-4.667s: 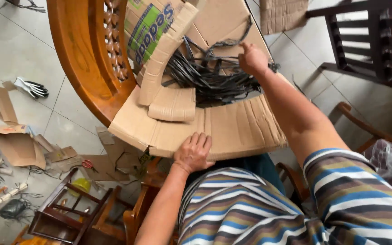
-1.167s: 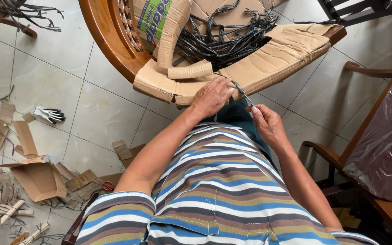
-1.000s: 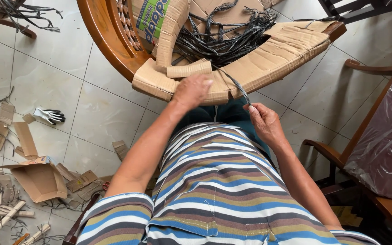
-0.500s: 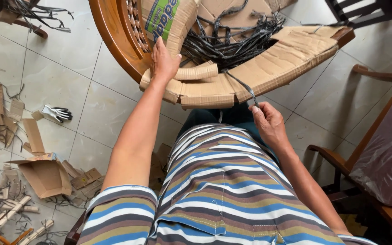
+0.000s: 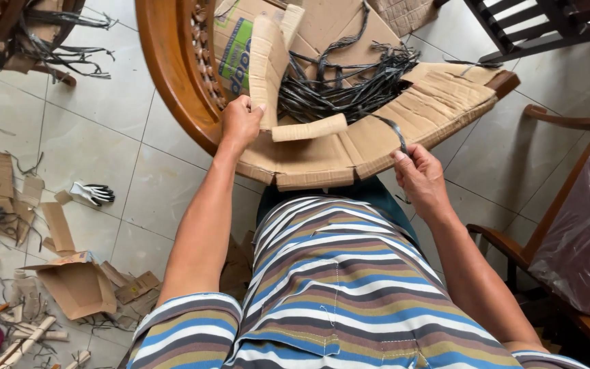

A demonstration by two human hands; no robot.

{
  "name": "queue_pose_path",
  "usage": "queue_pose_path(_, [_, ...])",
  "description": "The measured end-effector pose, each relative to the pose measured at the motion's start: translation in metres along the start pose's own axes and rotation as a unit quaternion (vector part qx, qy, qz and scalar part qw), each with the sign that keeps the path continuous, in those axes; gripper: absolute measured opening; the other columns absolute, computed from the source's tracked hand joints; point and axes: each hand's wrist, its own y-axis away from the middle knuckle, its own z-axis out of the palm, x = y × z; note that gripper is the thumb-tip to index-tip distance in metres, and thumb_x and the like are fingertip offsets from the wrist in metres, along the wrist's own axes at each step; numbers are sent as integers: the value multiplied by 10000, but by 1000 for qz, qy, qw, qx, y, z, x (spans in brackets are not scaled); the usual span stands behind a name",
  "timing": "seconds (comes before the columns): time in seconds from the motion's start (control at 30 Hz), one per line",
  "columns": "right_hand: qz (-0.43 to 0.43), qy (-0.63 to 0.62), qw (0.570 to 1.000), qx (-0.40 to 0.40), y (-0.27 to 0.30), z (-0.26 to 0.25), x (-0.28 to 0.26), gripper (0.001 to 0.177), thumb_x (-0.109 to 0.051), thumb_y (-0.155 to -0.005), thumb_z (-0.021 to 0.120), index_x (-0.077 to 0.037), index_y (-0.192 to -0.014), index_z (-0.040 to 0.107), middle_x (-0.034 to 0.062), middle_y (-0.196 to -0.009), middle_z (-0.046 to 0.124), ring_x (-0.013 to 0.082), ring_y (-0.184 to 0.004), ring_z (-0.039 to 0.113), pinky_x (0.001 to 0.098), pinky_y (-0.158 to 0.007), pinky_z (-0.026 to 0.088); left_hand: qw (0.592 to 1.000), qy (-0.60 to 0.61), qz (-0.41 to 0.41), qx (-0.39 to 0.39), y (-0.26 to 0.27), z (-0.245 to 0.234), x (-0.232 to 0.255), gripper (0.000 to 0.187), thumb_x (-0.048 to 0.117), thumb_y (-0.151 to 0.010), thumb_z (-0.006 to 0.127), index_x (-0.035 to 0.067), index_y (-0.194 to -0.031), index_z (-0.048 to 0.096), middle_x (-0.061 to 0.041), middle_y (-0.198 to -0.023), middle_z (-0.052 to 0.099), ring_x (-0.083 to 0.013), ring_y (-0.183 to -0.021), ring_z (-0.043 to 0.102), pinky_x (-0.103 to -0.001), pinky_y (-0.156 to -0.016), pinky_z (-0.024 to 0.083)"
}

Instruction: Securing cardboard packaging to the back of a wooden chair using wire ties and a tool.

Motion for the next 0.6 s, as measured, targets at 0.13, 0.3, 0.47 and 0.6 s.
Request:
queue_pose_path(0.13, [-11, -19, 1000, 21, -7, 33, 8, 128, -146, -1082, 616, -24, -1099, 653, 52, -663, 544, 96, -511, 494, 190, -467, 375, 997, 82, 16, -1, 38, -51, 15, 193, 330, -880, 737, 148, -839, 689, -9, -560, 630, -178, -571, 656, -347, -578, 535])
queue_pose_path(0.3, [-17, -72, 993, 88, 7, 111, -1, 155, -159, -1073, 587, -50, -1178, 622, 69, -866, 660, 40, -555, 524, 158, -460, 380, 967, 235, 92, 20, 87, -109, 9, 220, 274, -1009, 706, 114, -889, 614, -29, -620, 635, -45, -613, 531, -250, -540, 502])
queue_pose_path(0.47, [-34, -13, 997, 64, 0, 193, 28, 232, -133, -1058, 604, -105, -1284, 648, 87, -1014, 678, 63, -626, 568, 193, -546, 449, 956, 280, 68, 53, 78, -132, -55, 187, 204, -1008, 670, 52, -927, 599, -85, -675, 692, -108, -615, 635, -288, -567, 577])
queue_pose_path(0.6, [-150, 259, 953, 41, 10, 227, 26, 283, -140, -980, 705, -145, -1261, 737, 176, -1154, 656, 406, -1069, 681, 473, -938, 532, 928, 370, -39, -15, 65, -126, -86, 209, 198, -1002, 660, 13, -1035, 567, -165, -783, 752, -240, -636, 759, -369, -597, 655])
